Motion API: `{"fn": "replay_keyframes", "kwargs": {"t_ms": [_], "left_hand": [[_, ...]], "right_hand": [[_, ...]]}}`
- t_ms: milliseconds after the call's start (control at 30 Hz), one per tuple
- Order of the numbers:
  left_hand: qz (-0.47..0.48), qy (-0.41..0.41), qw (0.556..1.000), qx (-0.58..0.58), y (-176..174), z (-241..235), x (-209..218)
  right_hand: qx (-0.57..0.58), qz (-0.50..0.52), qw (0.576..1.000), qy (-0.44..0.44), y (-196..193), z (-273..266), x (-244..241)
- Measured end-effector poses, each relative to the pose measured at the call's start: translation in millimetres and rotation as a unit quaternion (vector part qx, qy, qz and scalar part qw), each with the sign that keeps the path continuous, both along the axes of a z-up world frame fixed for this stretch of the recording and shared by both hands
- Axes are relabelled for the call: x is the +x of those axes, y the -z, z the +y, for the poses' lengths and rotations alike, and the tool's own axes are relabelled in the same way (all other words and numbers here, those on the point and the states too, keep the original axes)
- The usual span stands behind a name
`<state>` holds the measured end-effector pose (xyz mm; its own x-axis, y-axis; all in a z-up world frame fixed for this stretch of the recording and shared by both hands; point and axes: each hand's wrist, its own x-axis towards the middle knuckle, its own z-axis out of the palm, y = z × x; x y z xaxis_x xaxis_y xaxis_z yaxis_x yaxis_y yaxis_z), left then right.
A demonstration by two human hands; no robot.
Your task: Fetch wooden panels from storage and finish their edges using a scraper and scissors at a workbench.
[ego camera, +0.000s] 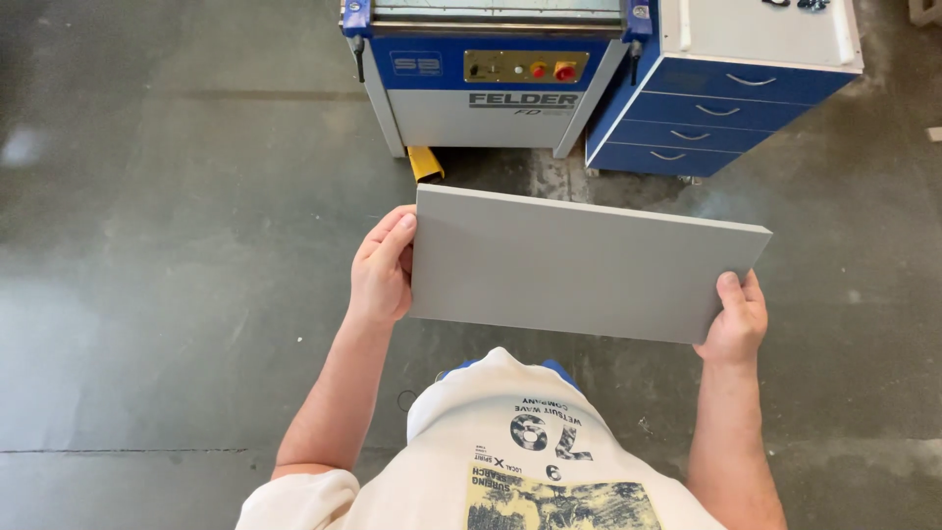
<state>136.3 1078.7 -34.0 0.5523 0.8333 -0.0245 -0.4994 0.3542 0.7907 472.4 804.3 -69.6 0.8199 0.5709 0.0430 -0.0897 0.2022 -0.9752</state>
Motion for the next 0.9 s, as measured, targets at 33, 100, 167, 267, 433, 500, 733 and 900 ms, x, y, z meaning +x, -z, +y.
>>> {"fn": "replay_keyframes", "kwargs": {"t_ms": [33,100,167,267,433,500,733,900], "left_hand": [[0.003,-0.001,1.000,0.004,-1,-1,-1],[0.006,-0.001,1.000,0.008,-1,0,-2],[0.010,0.001,1.000,0.008,2,3,-2],[0.025,-0.001,1.000,-0.014,-7,6,2],[0.040,-0.018,0.998,-0.055,18,28,3],[0.042,-0.024,0.996,-0.077,12,27,4],[0.116,-0.038,0.975,-0.185,-25,29,9],[0.113,-0.045,0.974,-0.190,-25,32,6]], "right_hand": [[0.002,0.002,1.000,-0.002,1,0,1],[0.005,0.003,1.000,-0.005,3,-1,4],[-0.012,-0.002,1.000,-0.022,5,-1,9],[-0.010,0.002,1.000,-0.009,-13,4,-3],[0.014,0.059,0.997,-0.039,-45,12,-15],[0.034,0.114,0.991,-0.065,-48,11,-10],[-0.001,0.184,0.973,-0.137,-66,20,-5],[-0.003,0.198,0.973,-0.122,-63,23,-5]]}}
